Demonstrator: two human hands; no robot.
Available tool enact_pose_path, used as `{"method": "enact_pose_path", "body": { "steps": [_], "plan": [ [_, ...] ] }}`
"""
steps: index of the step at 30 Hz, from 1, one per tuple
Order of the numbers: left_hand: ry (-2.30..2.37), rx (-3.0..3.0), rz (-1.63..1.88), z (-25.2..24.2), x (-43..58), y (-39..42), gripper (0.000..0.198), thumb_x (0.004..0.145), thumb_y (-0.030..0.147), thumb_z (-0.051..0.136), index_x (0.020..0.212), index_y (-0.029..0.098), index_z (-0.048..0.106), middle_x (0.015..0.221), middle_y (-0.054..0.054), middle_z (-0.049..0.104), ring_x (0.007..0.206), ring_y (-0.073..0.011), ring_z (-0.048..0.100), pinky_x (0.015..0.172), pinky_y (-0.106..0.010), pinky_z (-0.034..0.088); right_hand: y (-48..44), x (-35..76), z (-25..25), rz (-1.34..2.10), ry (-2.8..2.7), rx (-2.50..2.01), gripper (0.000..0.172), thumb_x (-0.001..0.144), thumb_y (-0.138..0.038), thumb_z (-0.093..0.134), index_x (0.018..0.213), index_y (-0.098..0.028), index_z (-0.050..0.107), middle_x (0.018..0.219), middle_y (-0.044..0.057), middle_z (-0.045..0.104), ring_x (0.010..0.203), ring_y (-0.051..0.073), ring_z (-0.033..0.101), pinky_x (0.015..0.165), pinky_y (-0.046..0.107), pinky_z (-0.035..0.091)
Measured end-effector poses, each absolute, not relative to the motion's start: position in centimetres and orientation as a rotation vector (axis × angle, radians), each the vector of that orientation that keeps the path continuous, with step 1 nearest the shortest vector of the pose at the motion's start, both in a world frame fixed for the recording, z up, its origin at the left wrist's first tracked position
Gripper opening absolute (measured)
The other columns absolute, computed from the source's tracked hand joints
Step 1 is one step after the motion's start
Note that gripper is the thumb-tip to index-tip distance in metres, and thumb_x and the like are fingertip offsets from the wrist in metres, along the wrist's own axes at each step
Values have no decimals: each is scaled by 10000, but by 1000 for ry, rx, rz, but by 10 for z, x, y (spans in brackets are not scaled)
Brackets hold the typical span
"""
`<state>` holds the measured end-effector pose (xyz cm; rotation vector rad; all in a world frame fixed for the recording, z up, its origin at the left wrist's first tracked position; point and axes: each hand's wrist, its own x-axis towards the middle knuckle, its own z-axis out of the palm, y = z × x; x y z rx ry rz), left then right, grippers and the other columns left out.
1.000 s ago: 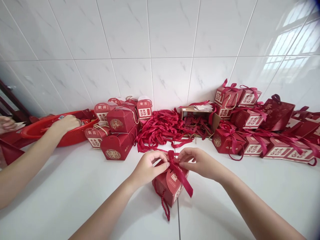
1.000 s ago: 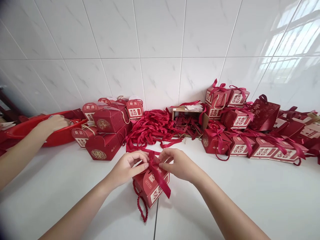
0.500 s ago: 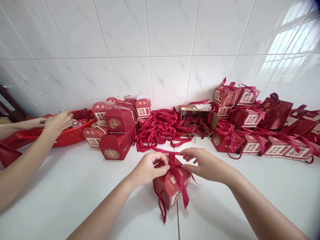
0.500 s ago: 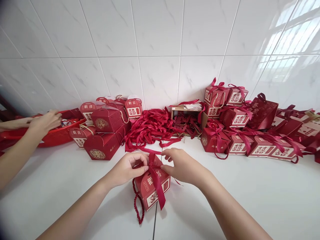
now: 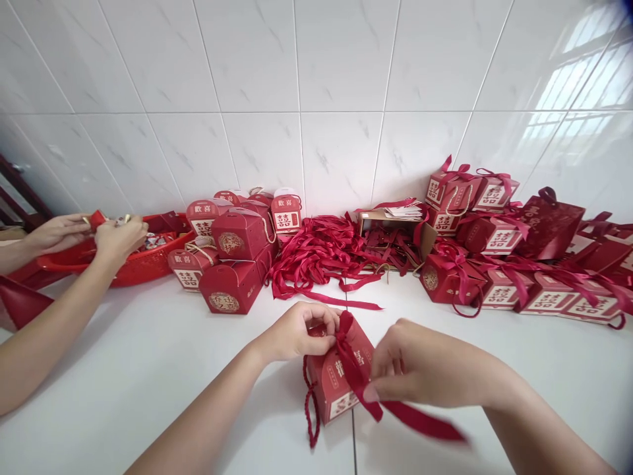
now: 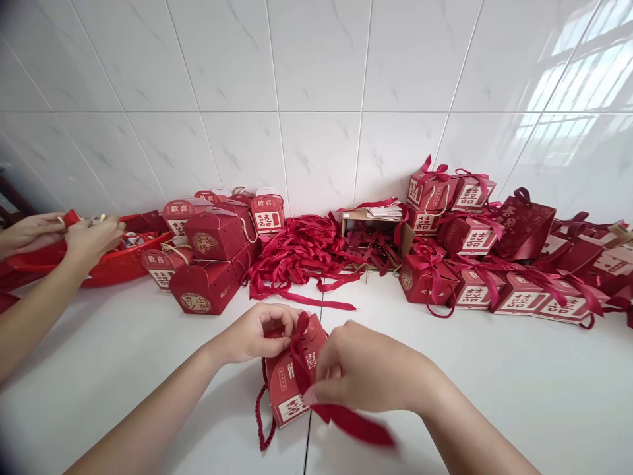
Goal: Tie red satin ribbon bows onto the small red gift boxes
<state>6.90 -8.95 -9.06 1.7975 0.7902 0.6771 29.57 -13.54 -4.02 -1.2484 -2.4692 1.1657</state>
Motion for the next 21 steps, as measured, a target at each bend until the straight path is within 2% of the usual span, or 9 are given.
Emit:
{"method": "enact_pose_path", "body": {
  "steps": [1,3,5,7,8,9,13,17,21],
  "plan": [
    [772,1796,677,-91,69,-88,86,662,105,599,648,158,534,781,-11,592,731,-132,535,688,-253,429,-135,296,-40,1193,-2477,-1234,375,814,-387,584,532,-159,488,491,-48,374,469,63,273,435,223,234],
    [759,1810,681,-89,68,-85,79,662,105,597,647,158,540,772,-5,590,727,-126,538,692,-249,433,-129,294,-43,1137,-2360,-1245,384,823,-478,577,606,-165,522,551,-39,422,497,72,327,454,219,265],
    [764,1851,669,-86,69,-83,71,667,109,595,646,159,549,770,0,594,735,-124,547,716,-249,437,-117,292,-50,1042,-2169,-1223,337,841,-517,553,871,-182,585,708,-8,532,584,100,444,523,224,359],
    [795,1927,629,-79,70,-83,72,675,119,595,635,162,555,760,7,600,739,-124,556,728,-248,437,-104,287,-59,1067,-2051,-1138,425,870,-535,507,1125,-195,512,808,12,557,648,119,496,582,245,418],
    [824,1971,603,-75,71,-84,73,676,124,596,629,165,558,757,11,606,740,-125,561,728,-247,436,-98,285,-64,1129,-2025,-1088,447,884,-538,482,1170,-195,478,808,9,551,646,118,497,587,248,428],
    [859,2017,574,-71,72,-85,74,676,130,598,624,169,561,755,15,612,738,-127,564,722,-245,435,-94,283,-69,1201,-2016,-1042,429,895,-531,469,1155,-190,481,792,4,544,632,113,491,577,245,426],
    [989,2152,444,-54,75,-91,52,681,170,597,635,185,576,791,22,653,744,-141,582,672,-243,425,-87,280,-80,1304,-2024,-911,222,870,-392,576,881,-175,530,739,-11,547,613,96,480,555,225,400],
    [1135,2223,337,-42,73,-94,39,684,217,600,656,190,599,768,23,669,678,-141,571,578,-239,389,-92,286,-74,1162,-2123,-732,55,856,-212,595,904,-187,579,835,8,608,738,122,559,685,260,464],
    [1173,2233,293,-37,67,-87,15,672,206,600,679,196,609,756,34,675,698,-146,578,606,-242,400,-98,289,-70,854,-2424,-667,326,887,-94,488,1073,-262,697,945,37,605,822,133,561,740,269,462]
  ]
}}
